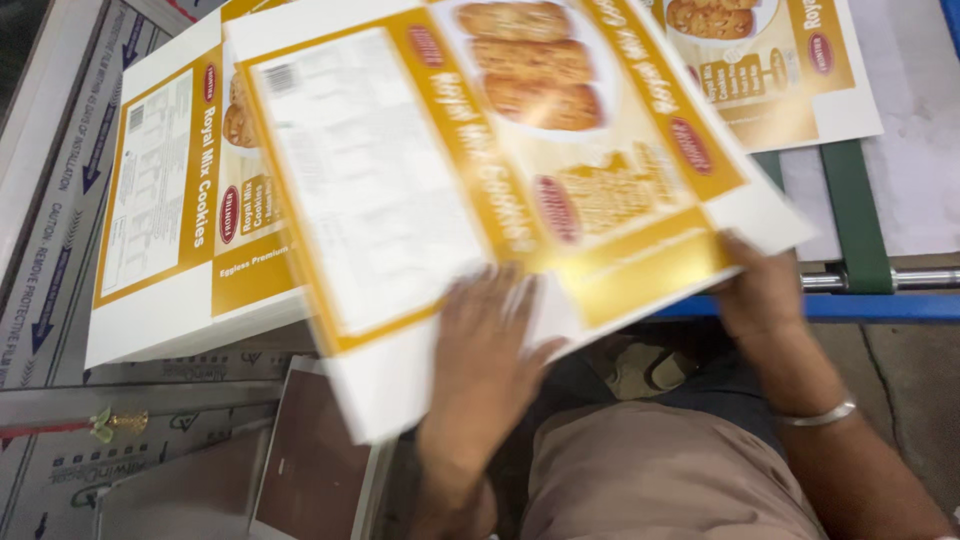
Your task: The person repeatedly picks up printed sheets from a stack on the left and places them onto a blue conveyor belt machine on the right. The sheets feature a 'Royal Mix Cookies' design. The person uses both hands to handle the sheets and guide them into the machine.
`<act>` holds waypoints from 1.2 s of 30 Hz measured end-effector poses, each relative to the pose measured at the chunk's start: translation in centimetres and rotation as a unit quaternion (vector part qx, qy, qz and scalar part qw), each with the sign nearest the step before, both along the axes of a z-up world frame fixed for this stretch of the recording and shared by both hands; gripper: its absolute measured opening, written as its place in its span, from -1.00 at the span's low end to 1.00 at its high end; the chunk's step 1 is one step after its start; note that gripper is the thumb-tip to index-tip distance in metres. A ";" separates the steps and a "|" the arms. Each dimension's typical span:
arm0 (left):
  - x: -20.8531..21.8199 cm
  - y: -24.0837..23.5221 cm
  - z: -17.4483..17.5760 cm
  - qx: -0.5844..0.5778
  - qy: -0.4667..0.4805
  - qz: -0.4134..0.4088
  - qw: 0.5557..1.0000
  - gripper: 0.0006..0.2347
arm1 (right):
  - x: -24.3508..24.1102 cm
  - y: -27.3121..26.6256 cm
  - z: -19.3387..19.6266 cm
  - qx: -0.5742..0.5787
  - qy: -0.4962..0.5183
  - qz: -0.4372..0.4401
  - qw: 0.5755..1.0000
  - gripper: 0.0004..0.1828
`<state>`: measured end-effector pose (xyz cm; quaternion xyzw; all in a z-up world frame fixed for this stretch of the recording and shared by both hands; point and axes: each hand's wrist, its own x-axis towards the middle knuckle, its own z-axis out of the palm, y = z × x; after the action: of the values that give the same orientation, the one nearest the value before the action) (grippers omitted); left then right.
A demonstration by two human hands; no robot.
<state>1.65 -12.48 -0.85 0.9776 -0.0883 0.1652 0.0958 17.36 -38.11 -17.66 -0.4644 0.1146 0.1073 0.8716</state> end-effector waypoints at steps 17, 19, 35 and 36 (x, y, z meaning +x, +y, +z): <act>1.7 13.1 0.2 0.102 -0.150 0.200 0.963 -0.72 | -1.0 -19.0 -17.0 -0.023 0.027 -0.251 0.967 -0.59; 1.7 13.3 0.0 0.108 -0.156 0.207 0.960 -0.72 | -4.6 -19.8 -17.6 -0.109 0.023 -0.253 0.961 -0.59; 1.5 13.7 0.1 0.086 -0.171 0.199 0.961 -0.71 | -5.0 -16.4 -14.7 -0.220 -0.118 -0.247 0.936 -0.60; 1.5 13.8 0.0 0.088 -0.170 0.202 0.960 -0.71 | -4.2 -16.1 -14.5 -0.214 -0.114 -0.242 0.940 -0.59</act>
<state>3.14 1.30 -0.88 0.9371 0.0823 0.3367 -0.0426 13.19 -54.24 -32.17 -0.6074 0.1432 -0.1873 0.7586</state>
